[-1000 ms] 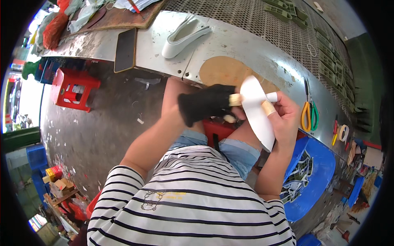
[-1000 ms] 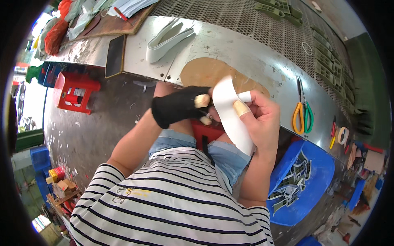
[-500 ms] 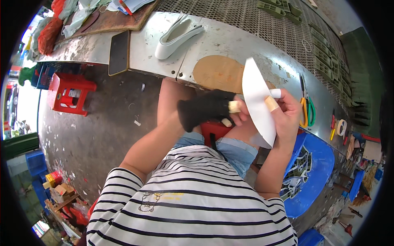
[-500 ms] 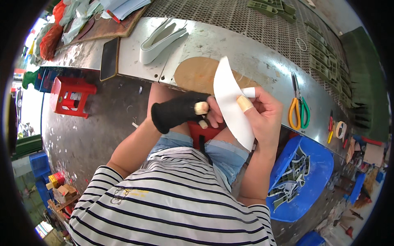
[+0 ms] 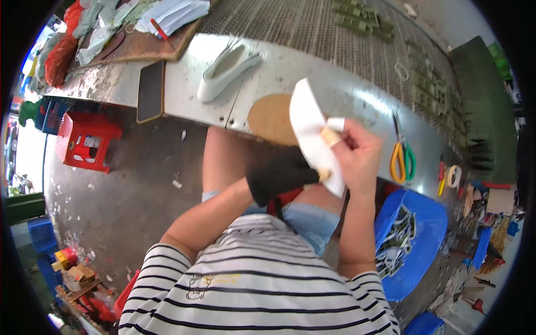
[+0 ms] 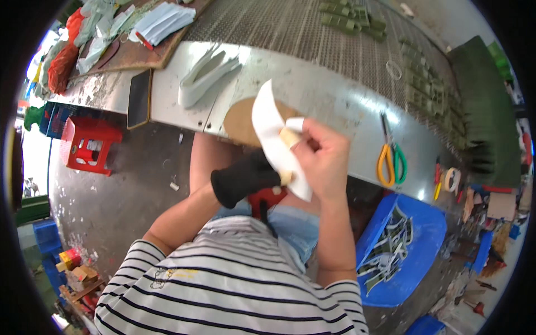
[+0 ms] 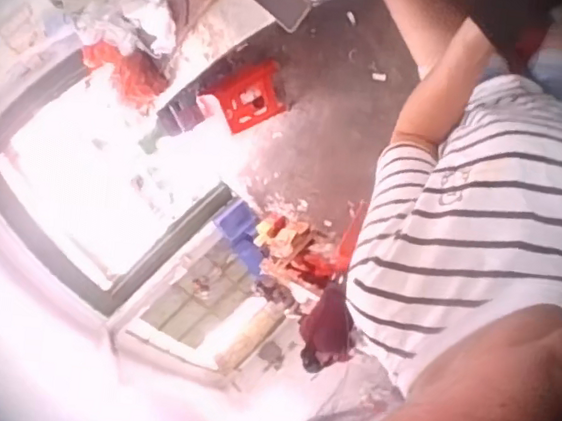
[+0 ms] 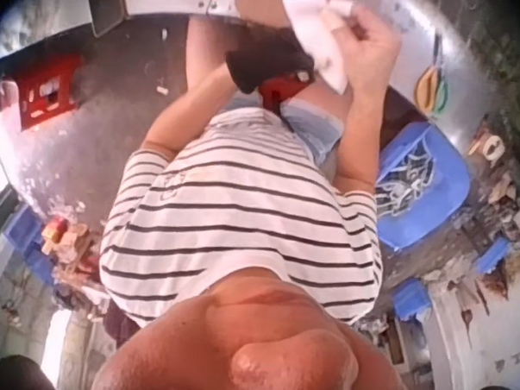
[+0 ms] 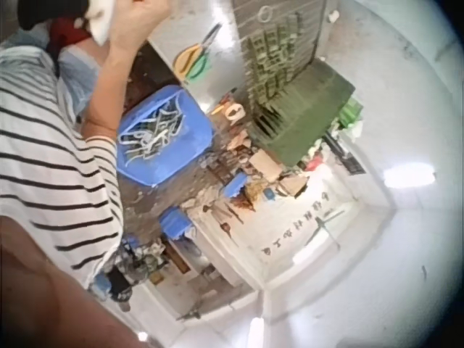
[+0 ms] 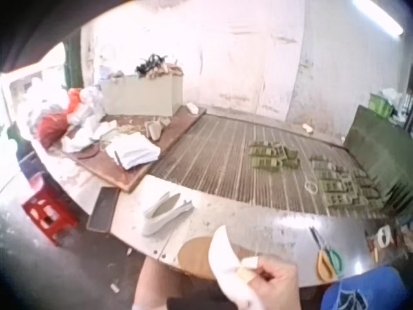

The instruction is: The recorder is applying a protective film or tape to white shoe components, ensuring smooth coverage and trimming edges as needed.

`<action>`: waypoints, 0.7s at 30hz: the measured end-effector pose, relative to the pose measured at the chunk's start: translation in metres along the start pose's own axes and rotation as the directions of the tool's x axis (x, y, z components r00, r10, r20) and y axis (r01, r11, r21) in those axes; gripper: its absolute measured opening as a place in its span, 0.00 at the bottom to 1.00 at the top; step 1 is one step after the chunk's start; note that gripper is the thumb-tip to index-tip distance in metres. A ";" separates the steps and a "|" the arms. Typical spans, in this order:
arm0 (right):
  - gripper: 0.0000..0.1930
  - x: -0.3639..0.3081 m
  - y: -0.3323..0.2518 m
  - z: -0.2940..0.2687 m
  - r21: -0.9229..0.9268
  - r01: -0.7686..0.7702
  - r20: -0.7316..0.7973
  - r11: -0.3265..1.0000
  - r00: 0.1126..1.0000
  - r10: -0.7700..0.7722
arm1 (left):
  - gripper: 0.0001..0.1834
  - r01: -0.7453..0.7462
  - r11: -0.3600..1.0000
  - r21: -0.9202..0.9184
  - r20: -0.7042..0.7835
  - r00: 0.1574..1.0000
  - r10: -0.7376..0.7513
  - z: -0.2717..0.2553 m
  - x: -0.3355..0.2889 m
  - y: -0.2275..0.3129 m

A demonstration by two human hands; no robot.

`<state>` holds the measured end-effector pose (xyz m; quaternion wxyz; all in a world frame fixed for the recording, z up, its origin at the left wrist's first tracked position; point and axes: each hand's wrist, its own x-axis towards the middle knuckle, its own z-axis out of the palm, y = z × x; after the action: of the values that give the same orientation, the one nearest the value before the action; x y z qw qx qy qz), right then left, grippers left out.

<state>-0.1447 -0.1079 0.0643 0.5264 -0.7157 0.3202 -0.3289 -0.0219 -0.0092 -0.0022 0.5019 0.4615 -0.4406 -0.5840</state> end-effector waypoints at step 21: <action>0.32 0.383 0.143 -0.085 -0.975 -0.140 -0.155 0.173 0.985 -0.076 | 0.09 -0.196 0.925 -0.327 -0.610 0.791 -0.048 -0.087 0.070 0.006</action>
<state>-0.0079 -0.4971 -0.0022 -0.0794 -0.8487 0.5145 -0.0936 0.0597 -0.0840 -0.0190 0.7177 0.5020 -0.1550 -0.4570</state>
